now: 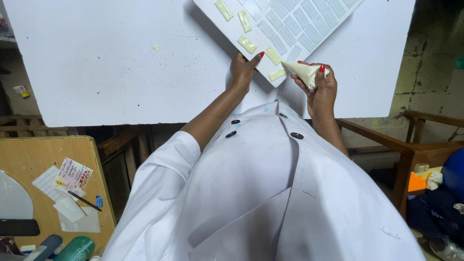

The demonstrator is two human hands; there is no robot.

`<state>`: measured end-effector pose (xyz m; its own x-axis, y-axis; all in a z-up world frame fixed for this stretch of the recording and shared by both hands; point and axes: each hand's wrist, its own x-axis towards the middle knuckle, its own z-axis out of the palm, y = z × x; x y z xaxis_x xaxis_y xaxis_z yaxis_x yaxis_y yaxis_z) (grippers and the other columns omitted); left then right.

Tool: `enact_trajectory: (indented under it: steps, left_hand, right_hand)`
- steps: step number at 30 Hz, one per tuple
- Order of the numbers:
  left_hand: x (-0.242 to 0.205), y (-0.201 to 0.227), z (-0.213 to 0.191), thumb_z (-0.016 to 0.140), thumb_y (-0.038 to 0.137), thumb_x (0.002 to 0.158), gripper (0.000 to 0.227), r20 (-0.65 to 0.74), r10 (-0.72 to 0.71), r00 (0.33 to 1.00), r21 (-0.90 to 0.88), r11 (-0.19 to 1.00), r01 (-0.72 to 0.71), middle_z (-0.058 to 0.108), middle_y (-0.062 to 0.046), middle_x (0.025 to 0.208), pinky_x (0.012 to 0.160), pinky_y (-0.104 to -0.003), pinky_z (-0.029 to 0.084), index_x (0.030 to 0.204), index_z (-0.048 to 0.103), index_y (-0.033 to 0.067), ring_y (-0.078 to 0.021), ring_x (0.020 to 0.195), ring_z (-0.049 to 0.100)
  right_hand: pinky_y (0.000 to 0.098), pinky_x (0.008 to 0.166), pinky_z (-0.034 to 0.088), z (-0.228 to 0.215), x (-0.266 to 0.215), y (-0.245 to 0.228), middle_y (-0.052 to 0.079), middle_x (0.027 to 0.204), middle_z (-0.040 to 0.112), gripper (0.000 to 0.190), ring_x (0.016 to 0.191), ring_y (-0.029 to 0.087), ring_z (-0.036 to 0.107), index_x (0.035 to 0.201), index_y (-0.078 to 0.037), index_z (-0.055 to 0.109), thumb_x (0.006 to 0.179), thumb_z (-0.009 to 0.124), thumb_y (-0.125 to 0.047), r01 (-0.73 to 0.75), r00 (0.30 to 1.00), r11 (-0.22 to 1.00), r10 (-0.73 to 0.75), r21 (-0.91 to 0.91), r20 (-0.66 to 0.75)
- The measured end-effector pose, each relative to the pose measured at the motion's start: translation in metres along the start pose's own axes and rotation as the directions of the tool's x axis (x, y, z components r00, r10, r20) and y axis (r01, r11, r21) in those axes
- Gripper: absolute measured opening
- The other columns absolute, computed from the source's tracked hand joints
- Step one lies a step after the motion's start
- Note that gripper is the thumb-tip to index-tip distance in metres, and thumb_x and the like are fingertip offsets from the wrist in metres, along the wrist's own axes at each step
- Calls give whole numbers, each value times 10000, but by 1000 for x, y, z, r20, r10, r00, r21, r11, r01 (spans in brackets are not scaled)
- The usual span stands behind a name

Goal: The person uses a piping bag to fill rectangular cavities in a clear plastic mold with a pale yellow substance. They systematically fill each cavity one by one, moving across the mold from left to right.

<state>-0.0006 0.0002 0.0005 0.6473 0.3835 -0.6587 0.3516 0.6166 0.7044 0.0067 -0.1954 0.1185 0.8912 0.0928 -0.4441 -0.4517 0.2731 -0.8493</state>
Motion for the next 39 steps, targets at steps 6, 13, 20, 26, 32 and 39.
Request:
enact_trajectory:
  steps: [6, 13, 20, 26, 32, 39]
  left_hand:
    - [10, -21, -12, 790, 121, 912, 538, 124, 100, 987, 25, 994, -104, 638, -201, 1190, 928, -457, 628, 1323, 477, -29, -316, 1118, 683]
    - [16, -27, -15, 789, 114, 915, 546, 146, 106, 984, 5, 994, -107, 638, -205, 1201, 948, -455, 620, 1335, 469, -26, -317, 1131, 679]
    - [17, -26, -17, 790, 112, 916, 529, 132, 91, 987, 12, 996, -94, 637, -212, 1201, 933, -462, 620, 1313, 474, -36, -316, 1133, 671]
    - [14, -21, -15, 781, 100, 917, 531, 128, 74, 989, 15, 997, -77, 620, -223, 1221, 938, -480, 618, 1317, 466, -49, -332, 1157, 658]
    - [20, -30, -15, 797, 108, 901, 545, 113, 70, 991, 5, 997, -71, 614, -206, 1177, 907, -455, 617, 1306, 470, -54, -304, 1124, 656]
    - [14, -24, -12, 802, 95, 896, 511, 113, 85, 990, -17, 996, -84, 634, -187, 1145, 873, -440, 637, 1277, 488, -38, -290, 1083, 680]
  right_hand:
    - [325, 824, 702, -3, 3, 7, 204, 1269, 705, 348, 965, 347, 771, 1143, -101, 496, 1008, 557, -415, 8, 999, 1000, -8, 9, 31]
    - [327, 829, 701, 3, 5, 11, 212, 1273, 698, 339, 970, 352, 768, 1144, -102, 493, 1015, 552, -411, 1, 997, 1000, -2, 4, 73]
    - [336, 826, 697, 5, 8, 11, 217, 1274, 696, 331, 964, 363, 765, 1157, -99, 496, 1025, 549, -398, -12, 997, 1000, 12, 0, 82]
    - [340, 810, 694, 12, 9, 9, 215, 1264, 702, 348, 950, 364, 763, 1152, -99, 507, 1011, 577, -410, -20, 997, 1000, 19, 7, 76]
    - [351, 814, 692, 15, 12, 9, 212, 1259, 704, 341, 955, 370, 759, 1156, -101, 506, 1012, 574, -403, -17, 997, 1000, 17, -7, 80]
    - [353, 809, 695, 19, 15, 9, 216, 1256, 704, 314, 955, 378, 757, 1145, -99, 512, 1020, 565, -382, -11, 995, 1000, 12, -5, 96]
